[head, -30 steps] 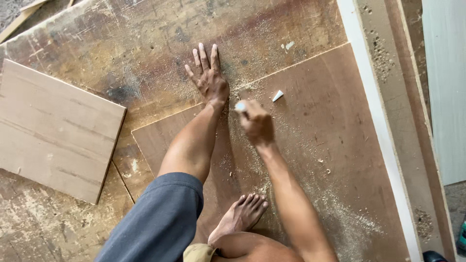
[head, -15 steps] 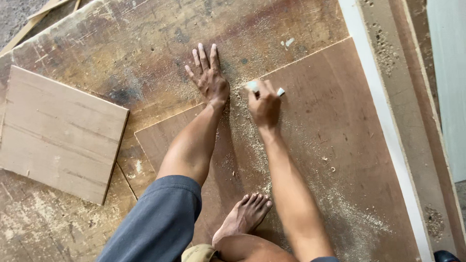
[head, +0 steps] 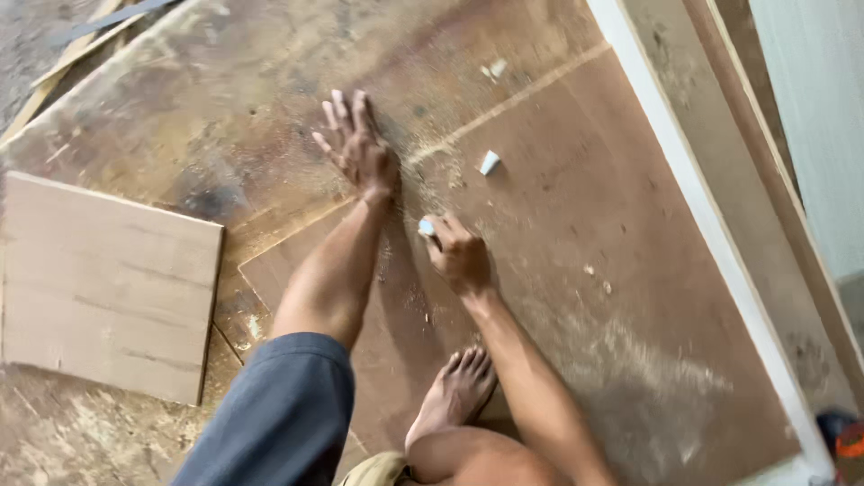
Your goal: The person applies liquid adhesive from a small bottle into a crack in a plywood board and spreads it with their hands and a small wedge.
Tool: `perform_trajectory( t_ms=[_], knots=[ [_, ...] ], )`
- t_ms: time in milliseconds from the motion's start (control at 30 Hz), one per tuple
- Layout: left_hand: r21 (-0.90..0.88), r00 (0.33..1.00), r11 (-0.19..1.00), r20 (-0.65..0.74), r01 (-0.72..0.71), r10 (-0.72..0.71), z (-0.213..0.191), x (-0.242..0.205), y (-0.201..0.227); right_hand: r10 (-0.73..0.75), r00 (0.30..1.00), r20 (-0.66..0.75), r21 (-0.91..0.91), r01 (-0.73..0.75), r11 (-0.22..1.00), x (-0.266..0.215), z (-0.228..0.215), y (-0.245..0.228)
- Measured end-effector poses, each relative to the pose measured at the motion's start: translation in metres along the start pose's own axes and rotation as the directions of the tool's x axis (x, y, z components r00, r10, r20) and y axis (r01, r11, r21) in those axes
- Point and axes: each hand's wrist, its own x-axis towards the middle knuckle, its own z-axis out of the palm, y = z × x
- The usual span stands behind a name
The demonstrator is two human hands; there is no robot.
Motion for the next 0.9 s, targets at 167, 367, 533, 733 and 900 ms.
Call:
perform_trajectory(
  t_ms=[167,367,533,733,900],
  knots=[
    [-0.006,0.999,1.000,0.050,0.013,-0.013,-0.005,-0.004,0.011,0.076,0.983,-0.170,-0.111,-0.095,0.989,-0.066,-0.040,0.029],
    [0.104,0.976,0.971,0.061,-0.213,0.208,-0.004,-0.016,0.003,0.459,0.736,-0.497,-0.158,-0.597,0.786,-0.142,-0.084,0.063],
    [-0.030,0.498,0.505,-0.224,-0.862,0.837,-0.023,-0.063,0.050,0.337,0.891,-0.303,-0.125,-0.387,0.914,-0.222,-0.101,0.073],
    [-0.220,0.582,0.575,0.035,-0.788,0.812,0.007,-0.081,0.089,0.544,0.671,-0.503,0.007,-0.627,0.779,-0.295,-0.146,0.102],
    [-0.291,0.571,0.562,0.062,-0.774,0.818,0.040,-0.082,0.071,0.533,0.625,-0.570,0.057,-0.617,0.785,-0.334,-0.137,0.105]
  ],
)
